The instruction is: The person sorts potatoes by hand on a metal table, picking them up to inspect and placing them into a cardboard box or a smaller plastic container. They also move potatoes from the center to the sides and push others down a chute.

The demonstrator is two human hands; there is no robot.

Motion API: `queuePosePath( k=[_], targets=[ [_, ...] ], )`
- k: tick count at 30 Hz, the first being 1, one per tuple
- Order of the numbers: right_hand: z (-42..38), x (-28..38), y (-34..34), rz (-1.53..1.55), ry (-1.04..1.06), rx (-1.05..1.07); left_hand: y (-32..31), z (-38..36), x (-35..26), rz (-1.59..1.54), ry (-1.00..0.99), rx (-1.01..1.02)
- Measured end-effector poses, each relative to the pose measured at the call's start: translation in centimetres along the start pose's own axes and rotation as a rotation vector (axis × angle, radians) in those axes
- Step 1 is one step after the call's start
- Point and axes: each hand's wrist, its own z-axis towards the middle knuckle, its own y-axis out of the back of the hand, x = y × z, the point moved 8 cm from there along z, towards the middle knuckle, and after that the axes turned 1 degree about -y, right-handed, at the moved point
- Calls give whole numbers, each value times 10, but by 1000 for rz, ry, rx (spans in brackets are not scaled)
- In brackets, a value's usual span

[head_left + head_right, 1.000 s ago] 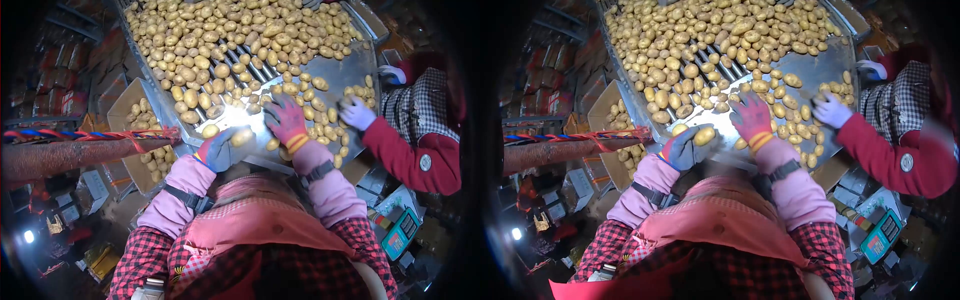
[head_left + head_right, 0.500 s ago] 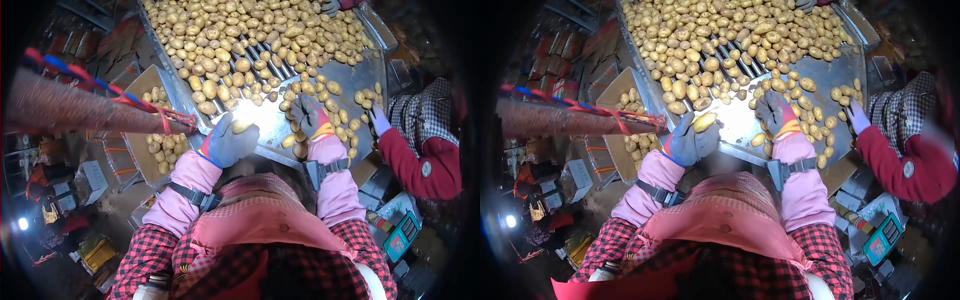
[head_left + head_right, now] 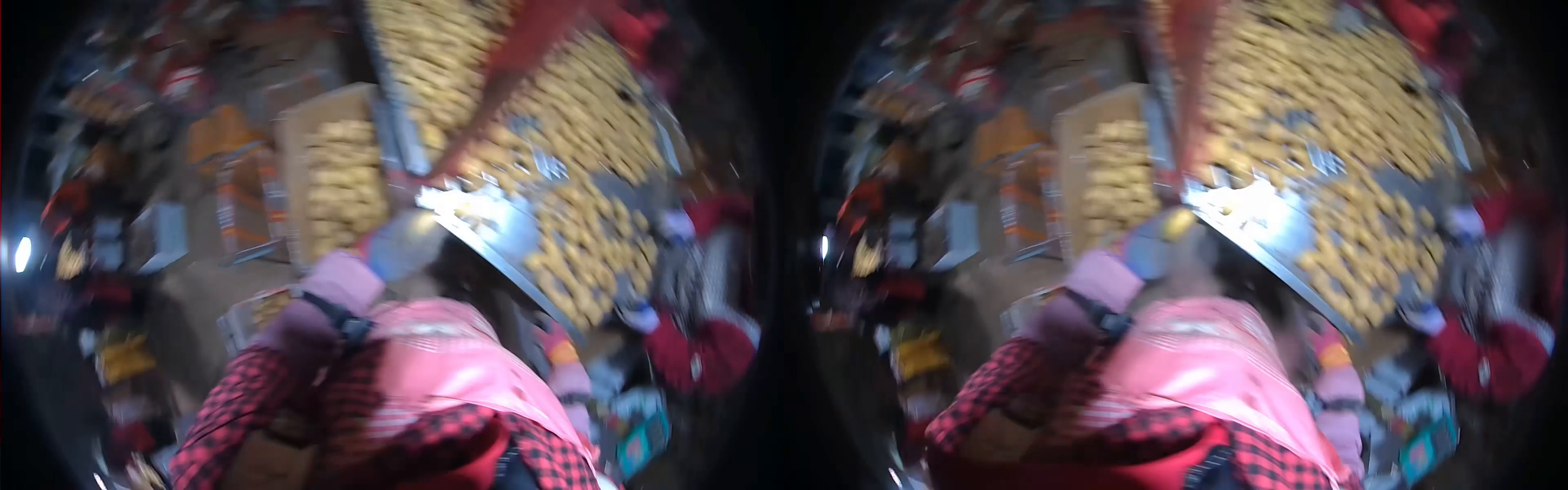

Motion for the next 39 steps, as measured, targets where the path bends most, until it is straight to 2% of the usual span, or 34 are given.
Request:
queuePosePath(
  k=[1,2,3,5,6,7,9,10,11,12,13,15,16,17,19,20,21,22,23,24,26,28,30,31,32,34,36,37,39],
  targets=[
    [14,-6,3,116,-86,-10,17,-17,10,1,-16,-99],
    [33,-22,-15,396,-95,122,30,-31,19,-23,26,-132],
    [45,-33,-25,431,-92,159,43,-42,25,-8,86,-150],
    [47,-52,-27,386,-133,172,57,-51,35,318,191,17],
    [49,-56,-32,311,-137,170,71,-56,61,592,203,145],
    [49,-56,-35,240,-143,169,105,-65,84,134,415,-94],
    [32,-13,-20,237,-132,142,196,-87,99,586,469,-602],
    [29,-8,-19,248,-128,143,244,-86,96,525,317,-824],
    [27,-3,-18,259,-124,144,287,-87,92,569,314,-963],
    [31,-14,-24,284,-122,155,320,-89,89,631,413,-1021],
    [33,-20,-26,312,-120,163,341,-87,87,709,557,-1006],
    [23,-18,-22,326,-107,110,347,-74,91,998,882,-692],
    [25,-46,-38,426,-186,152,332,-65,92,1250,923,-444],
    [26,-73,-53,522,-270,187,303,-58,90,1520,786,-253],
    [8,-67,-47,292,-45,127,206,-58,101,1715,-189,-492],
    [-4,-79,-47,-20,-285,102,145,-42,71,1595,-272,-381],
    [-11,-100,-64,130,-250,162,99,-22,50,957,-40,-125],
    [-38,-47,-29,21,-400,162,48,-5,46,446,64,123],
    [-45,-62,-36,39,-411,149,-3,4,39,-43,276,291],
    [-45,-71,-50,54,-392,153,-37,10,32,-431,364,381],
    [-59,-46,-39,137,-411,121,-76,13,13,-1198,575,469],
    [-71,-55,-47,218,-399,97,-107,52,25,-1067,536,436],
    [-74,-85,-65,307,-370,56,-130,92,59,-344,372,520],
    [-80,-87,-66,321,-412,66,-123,114,29,159,-4,356],
    [-90,-88,-67,335,-458,78,-130,128,17,566,-205,267],
    [-102,-105,-81,348,-528,130,-153,157,-5,885,-174,356],
    [-110,-138,-119,344,-569,232,-179,179,-17,958,-154,367],
    [-116,-118,-105,541,-408,81,-194,186,-14,962,-210,355],
    [-106,-107,-107,281,-284,153,-220,203,9,1039,-255,351]
  ],
)
